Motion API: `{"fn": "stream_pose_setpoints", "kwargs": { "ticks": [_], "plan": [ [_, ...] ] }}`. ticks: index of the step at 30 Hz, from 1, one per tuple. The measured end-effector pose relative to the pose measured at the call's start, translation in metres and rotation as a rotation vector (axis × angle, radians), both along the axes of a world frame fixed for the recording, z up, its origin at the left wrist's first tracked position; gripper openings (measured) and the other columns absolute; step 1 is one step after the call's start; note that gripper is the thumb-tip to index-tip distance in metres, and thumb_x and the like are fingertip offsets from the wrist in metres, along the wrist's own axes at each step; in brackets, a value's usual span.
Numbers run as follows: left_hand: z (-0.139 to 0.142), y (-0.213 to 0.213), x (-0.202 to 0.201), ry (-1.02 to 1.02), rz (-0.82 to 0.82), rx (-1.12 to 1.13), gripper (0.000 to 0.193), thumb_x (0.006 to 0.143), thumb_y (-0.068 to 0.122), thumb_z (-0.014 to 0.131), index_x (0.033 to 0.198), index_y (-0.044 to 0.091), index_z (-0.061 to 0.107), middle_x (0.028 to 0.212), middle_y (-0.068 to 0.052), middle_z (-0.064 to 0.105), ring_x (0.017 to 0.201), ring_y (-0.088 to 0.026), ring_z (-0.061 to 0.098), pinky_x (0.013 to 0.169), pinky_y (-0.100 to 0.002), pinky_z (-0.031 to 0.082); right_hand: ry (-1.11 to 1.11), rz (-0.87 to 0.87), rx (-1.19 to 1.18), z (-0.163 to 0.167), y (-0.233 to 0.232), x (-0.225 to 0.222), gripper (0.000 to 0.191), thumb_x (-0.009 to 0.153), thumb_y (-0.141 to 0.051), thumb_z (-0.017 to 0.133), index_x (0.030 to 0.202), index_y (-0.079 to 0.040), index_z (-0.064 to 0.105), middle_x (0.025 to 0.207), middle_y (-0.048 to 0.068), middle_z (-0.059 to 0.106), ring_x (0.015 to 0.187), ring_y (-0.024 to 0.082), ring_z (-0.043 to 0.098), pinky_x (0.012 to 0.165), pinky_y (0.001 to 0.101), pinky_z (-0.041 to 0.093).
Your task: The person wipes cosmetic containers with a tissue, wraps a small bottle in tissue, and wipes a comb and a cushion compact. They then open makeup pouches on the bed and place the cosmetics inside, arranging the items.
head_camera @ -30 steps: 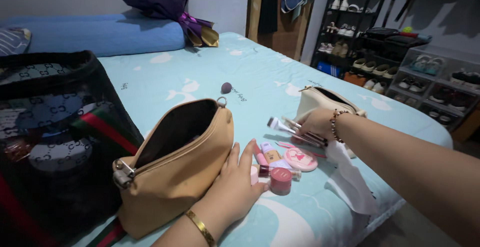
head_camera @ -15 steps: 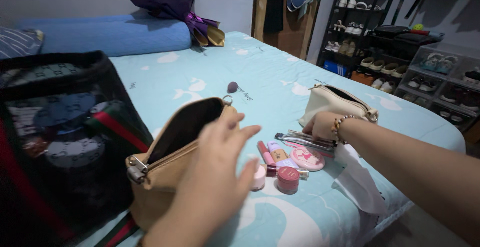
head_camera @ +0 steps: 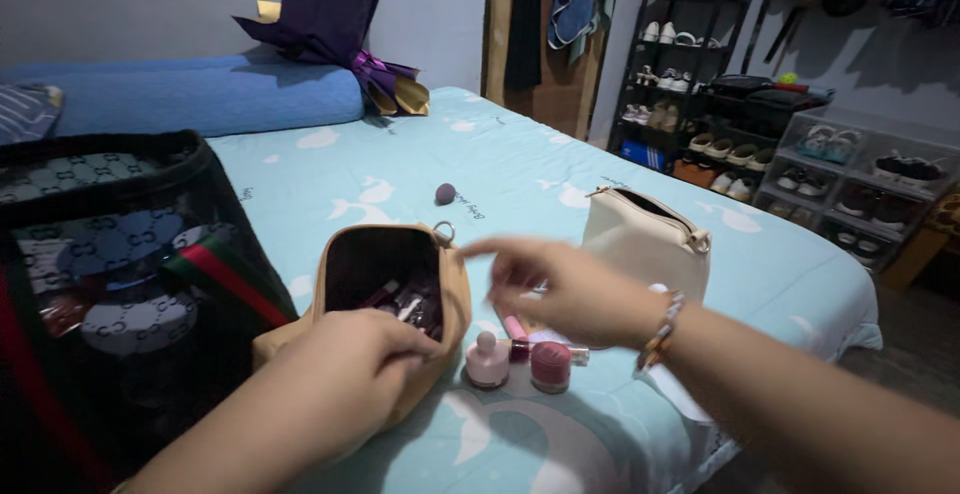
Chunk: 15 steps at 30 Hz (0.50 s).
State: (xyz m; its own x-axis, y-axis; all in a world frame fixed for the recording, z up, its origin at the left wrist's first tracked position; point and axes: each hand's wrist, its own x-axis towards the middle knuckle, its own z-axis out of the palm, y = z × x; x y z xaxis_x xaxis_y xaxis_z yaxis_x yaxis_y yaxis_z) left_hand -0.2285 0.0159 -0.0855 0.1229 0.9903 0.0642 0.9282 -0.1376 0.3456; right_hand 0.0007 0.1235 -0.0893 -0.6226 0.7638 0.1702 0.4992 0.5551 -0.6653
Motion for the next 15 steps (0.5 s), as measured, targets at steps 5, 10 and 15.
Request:
{"fn": "stream_pose_setpoints", "kwargs": {
  "ticks": [5, 10, 15],
  "plan": [
    [0.012, -0.005, -0.006, -0.087, 0.078, -0.164, 0.026, 0.088, 0.029, 0.066, 0.108, 0.022, 0.082, 0.092, -0.009, 0.08, 0.088, -0.025, 0.077, 0.086, -0.034, 0.058, -0.167, 0.088, 0.099, -0.001, -0.033, -0.031, 0.032, 0.087, -0.017, 0.065, 0.118, -0.015, 0.074, 0.095, 0.004, 0.076, 0.083, 0.014, 0.071, 0.078, 0.0297, 0.057],
    [0.006, 0.026, -0.013, -0.077, 0.261, -0.208, 0.028, 0.093, 0.034, 0.066, 0.104, 0.012, 0.08, 0.093, -0.015, 0.079, 0.088, -0.028, 0.077, 0.084, -0.038, 0.059, -0.054, -0.081, 0.068, -0.022, -0.037, -0.027, 0.024, 0.084, -0.018, 0.07, 0.106, -0.011, 0.078, 0.091, 0.006, 0.076, 0.084, 0.018, 0.072, 0.081, 0.0313, 0.057],
    [-0.024, 0.126, -0.002, 0.123, 0.15, -0.221, 0.035, 0.087, 0.038, 0.072, 0.102, 0.007, 0.08, 0.094, -0.016, 0.079, 0.083, -0.027, 0.074, 0.081, -0.039, 0.058, 0.003, -0.118, 0.019, -0.038, -0.038, -0.023, 0.024, 0.082, -0.015, 0.071, 0.104, -0.007, 0.078, 0.093, 0.007, 0.076, 0.084, 0.017, 0.072, 0.081, 0.0302, 0.057]
  ]
}}
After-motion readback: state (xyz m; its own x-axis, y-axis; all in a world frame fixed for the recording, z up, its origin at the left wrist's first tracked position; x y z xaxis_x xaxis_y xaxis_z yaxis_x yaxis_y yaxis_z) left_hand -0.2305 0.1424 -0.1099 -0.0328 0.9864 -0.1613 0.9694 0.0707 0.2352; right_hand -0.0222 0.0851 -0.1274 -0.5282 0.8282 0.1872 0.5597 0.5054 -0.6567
